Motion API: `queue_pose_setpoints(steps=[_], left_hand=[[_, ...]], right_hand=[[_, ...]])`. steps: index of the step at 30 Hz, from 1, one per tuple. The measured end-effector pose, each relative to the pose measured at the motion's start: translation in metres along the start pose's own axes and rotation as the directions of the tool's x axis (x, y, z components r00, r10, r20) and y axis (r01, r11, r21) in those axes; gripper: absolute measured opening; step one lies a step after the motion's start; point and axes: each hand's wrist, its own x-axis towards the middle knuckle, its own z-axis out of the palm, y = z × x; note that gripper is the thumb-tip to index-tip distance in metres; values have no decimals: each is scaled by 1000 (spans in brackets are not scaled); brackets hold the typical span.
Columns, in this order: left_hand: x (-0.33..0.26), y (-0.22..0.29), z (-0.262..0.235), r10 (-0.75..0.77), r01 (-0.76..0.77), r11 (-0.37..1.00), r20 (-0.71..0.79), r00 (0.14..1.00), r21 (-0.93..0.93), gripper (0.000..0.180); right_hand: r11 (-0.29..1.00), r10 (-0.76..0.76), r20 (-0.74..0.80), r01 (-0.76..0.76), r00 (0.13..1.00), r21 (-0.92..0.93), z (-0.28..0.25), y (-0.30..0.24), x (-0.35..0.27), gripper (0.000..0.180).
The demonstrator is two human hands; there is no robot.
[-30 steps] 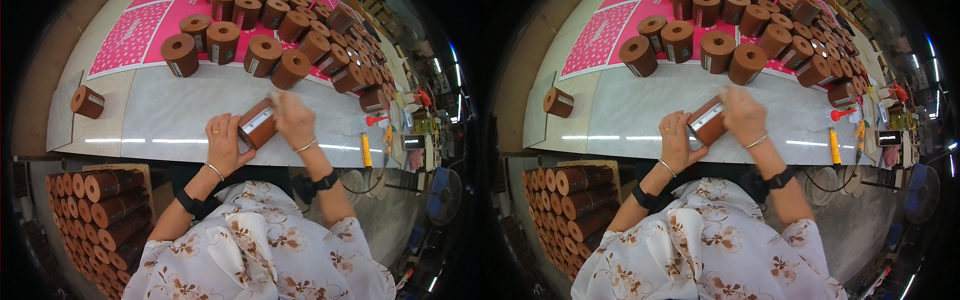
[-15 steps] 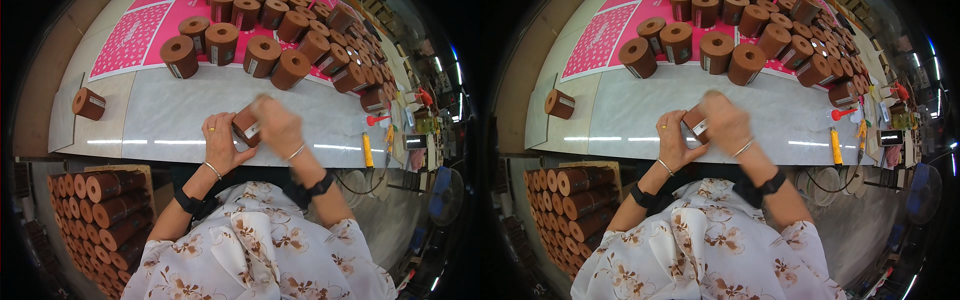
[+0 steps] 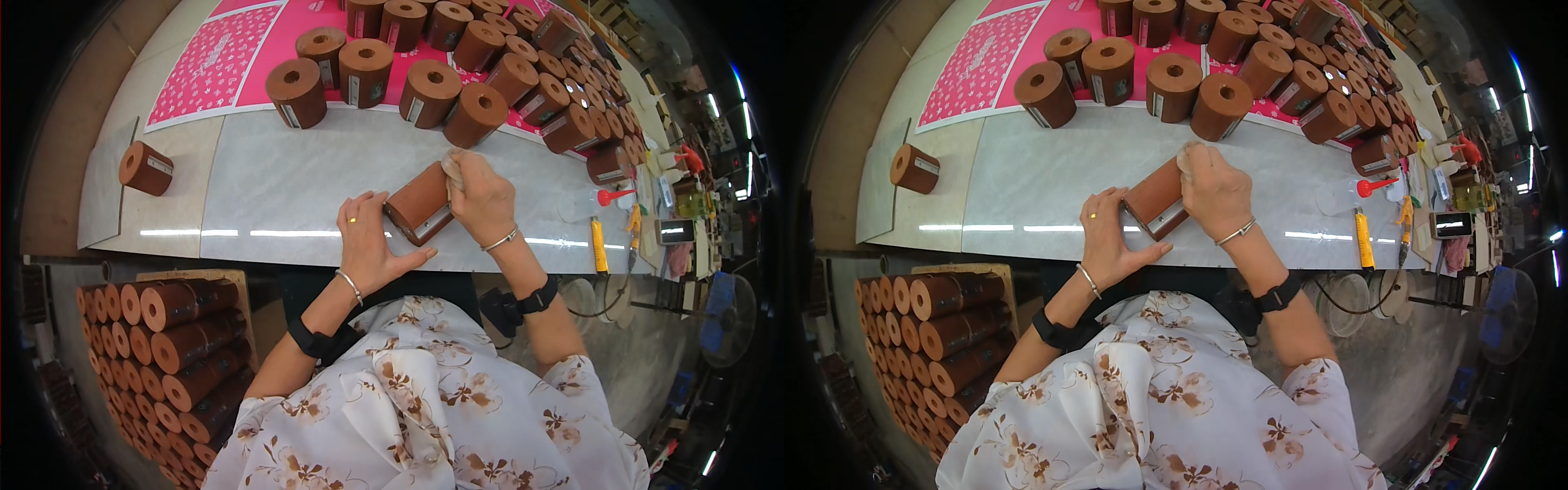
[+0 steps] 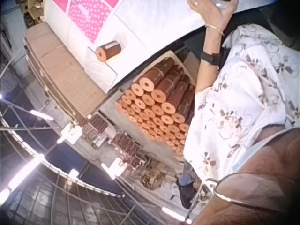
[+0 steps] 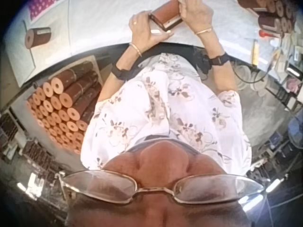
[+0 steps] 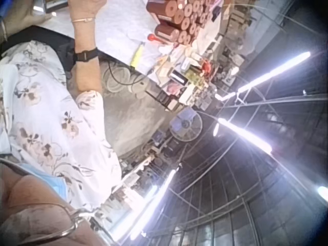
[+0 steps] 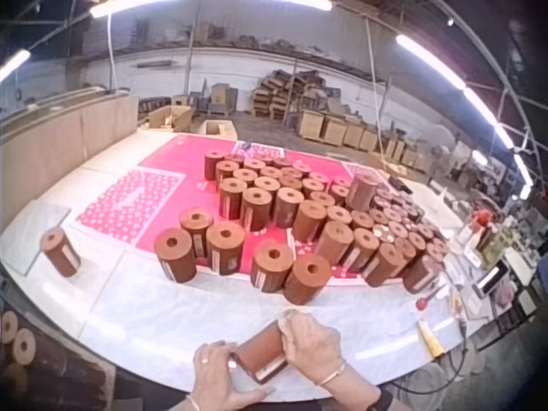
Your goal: Applying glue to the ends of cylindrical wooden furniture components and wiping them with a cloth.
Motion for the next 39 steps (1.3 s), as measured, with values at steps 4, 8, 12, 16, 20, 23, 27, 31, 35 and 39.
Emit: queue_pose_setpoints(steps=[4, 8, 12, 16, 20, 23, 27, 31, 35, 39], left_hand=[[3, -18, 12, 89, -90, 995, 26, 996, 50, 85], [8, -3, -1, 60, -59, 998, 2, 998, -11, 81], [8, 1, 6, 91, -91, 996, 4, 996, -19, 83], [1, -14, 19, 207, -199, 965, -34, 978, 168, 86], [3, 2, 4, 148, -147, 988, -9, 989, 53, 87], [0, 3, 5, 21, -20, 1000, 28, 999, -14, 90], [0, -3, 12, 17, -16, 999, 32, 999, -37, 85], [2, 1, 7, 54, -53, 998, 30, 998, -21, 82], [3, 3, 14, 127, -127, 992, 4, 992, -18, 81], [-6, -4, 15, 194, -195, 974, 21, 981, 114, 84]], right_hand=[[946, -266, -87, 277, 960, 166, 7, -62, -9, 16], [979, -196, -13, 197, 980, 45, 6, -28, -7, 18], [992, -126, 11, 126, 992, -23, -4, -11, 2, 19], [965, -236, 33, 230, 971, 130, 7, -63, -23, 26], [998, -42, -11, 42, 999, -47, -3, 1, -4, 16], [1000, 19, -38, -20, 999, -21, -6, 11, -3, 18], [988, -146, -21, 147, 989, 52, -2, -45, -11, 20], [969, -241, -68, 244, 968, 44, 4, -37, -15, 20], [978, -175, 83, 183, 981, -97, -7, 4, -5, 13], [956, -238, -35, 240, 971, 166, -1, -69, -17, 12]])
